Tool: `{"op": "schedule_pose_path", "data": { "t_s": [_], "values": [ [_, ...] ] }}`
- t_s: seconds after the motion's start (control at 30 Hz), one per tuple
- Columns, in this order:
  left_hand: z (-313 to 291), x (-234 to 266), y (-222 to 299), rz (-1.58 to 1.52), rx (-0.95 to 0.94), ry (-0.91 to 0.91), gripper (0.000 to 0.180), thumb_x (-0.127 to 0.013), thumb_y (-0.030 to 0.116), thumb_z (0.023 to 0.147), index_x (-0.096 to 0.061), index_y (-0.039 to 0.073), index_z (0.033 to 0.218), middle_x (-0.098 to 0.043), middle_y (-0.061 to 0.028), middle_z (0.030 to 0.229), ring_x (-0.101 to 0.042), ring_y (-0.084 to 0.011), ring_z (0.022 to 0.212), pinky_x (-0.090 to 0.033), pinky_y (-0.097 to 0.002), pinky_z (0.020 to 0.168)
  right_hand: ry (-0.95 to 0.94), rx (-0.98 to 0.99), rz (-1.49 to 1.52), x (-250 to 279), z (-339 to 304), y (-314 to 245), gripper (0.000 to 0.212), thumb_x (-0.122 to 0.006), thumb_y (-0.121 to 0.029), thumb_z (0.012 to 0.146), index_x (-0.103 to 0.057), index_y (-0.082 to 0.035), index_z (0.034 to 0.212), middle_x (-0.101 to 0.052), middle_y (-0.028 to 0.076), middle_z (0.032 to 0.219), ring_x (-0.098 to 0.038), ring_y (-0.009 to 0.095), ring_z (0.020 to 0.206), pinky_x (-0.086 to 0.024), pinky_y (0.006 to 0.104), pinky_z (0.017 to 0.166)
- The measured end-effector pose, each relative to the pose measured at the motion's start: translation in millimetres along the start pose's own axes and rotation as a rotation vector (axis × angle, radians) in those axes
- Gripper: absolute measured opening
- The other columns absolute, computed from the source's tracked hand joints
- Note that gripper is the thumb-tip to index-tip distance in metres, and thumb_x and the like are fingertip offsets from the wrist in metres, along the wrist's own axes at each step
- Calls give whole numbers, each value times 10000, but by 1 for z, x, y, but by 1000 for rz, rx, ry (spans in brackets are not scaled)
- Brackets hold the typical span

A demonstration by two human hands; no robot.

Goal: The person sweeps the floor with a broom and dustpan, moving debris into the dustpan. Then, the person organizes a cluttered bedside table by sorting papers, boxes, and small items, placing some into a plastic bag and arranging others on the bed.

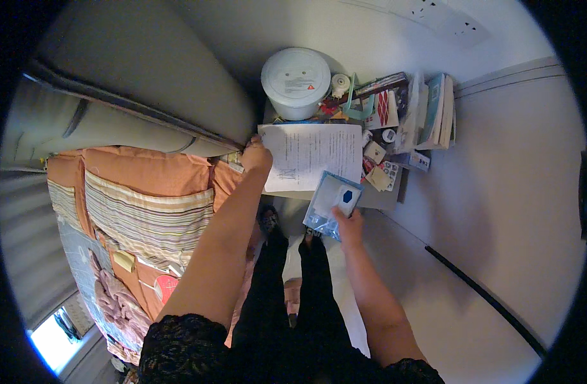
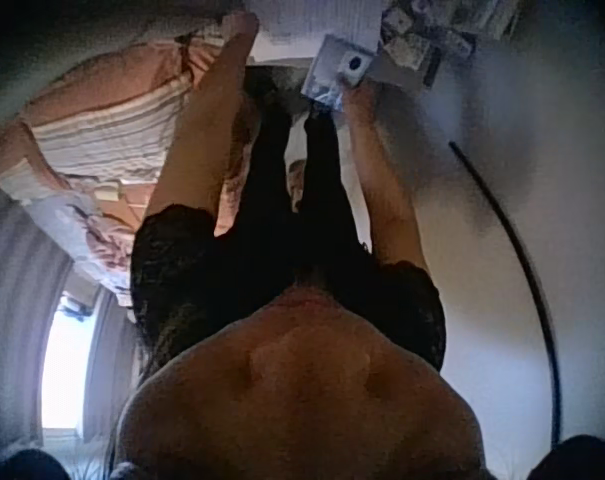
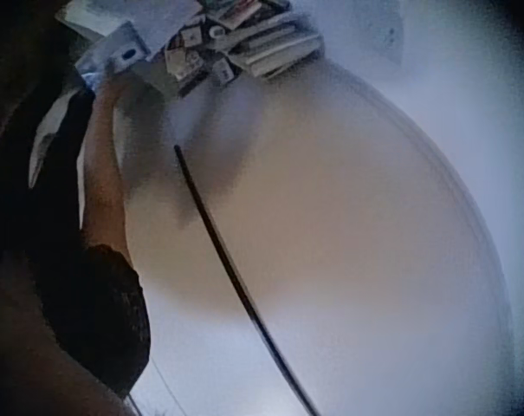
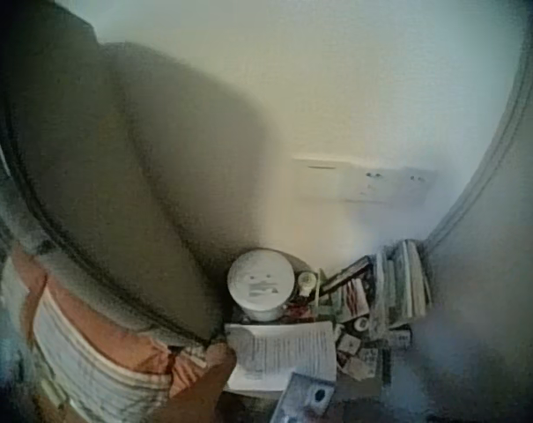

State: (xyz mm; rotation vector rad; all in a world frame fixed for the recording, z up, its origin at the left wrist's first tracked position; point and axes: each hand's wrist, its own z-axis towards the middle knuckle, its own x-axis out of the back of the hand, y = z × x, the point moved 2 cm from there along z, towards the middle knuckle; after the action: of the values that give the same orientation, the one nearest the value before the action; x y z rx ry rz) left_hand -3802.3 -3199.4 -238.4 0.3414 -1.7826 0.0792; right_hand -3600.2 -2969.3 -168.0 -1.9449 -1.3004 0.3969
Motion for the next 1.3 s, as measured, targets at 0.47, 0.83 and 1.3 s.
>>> {"op": "schedule_pose_path", "data": {
  "t_s": [0.47, 0.83, 1.3],
  "values": [
    [-207, 55, -4, -1921, 394, -1012, 315, -579, 107, 885, -530, 14, 1182, -603, -58, 1058, -573, -190, 996, -467, -347, 886, -659, -165, 95, -6, -34, -10, 315, -598, -127, 865, -539, -26, 1157, -605, 32, 1068, -540, 120, 970, -432, 286, 858],
    [-290, 28, -179, -2088, 889, -410, 368, -601, 141, 860, -504, 17, 1193, -576, -98, 1136, -549, -264, 1052, -426, -433, 946, -567, -262, -141, -42, -18, 40, 264, -618, -234, 867, -550, -79, 1070, -607, 35, 906, -578, 125, 798, -491, 294, 720],
    [-386, -47, -505, -2140, 950, 534, 521, -444, 489, 905, -464, 117, 1269, -516, -75, 1257, -513, -295, 1112, -419, -467, 951, 121, -644, 520, -100, 111, 60, 339, -696, -331, 792, -507, -133, 991, -507, 62, 795, -474, 226, 729, -416, 477, 777]
  ]
}}
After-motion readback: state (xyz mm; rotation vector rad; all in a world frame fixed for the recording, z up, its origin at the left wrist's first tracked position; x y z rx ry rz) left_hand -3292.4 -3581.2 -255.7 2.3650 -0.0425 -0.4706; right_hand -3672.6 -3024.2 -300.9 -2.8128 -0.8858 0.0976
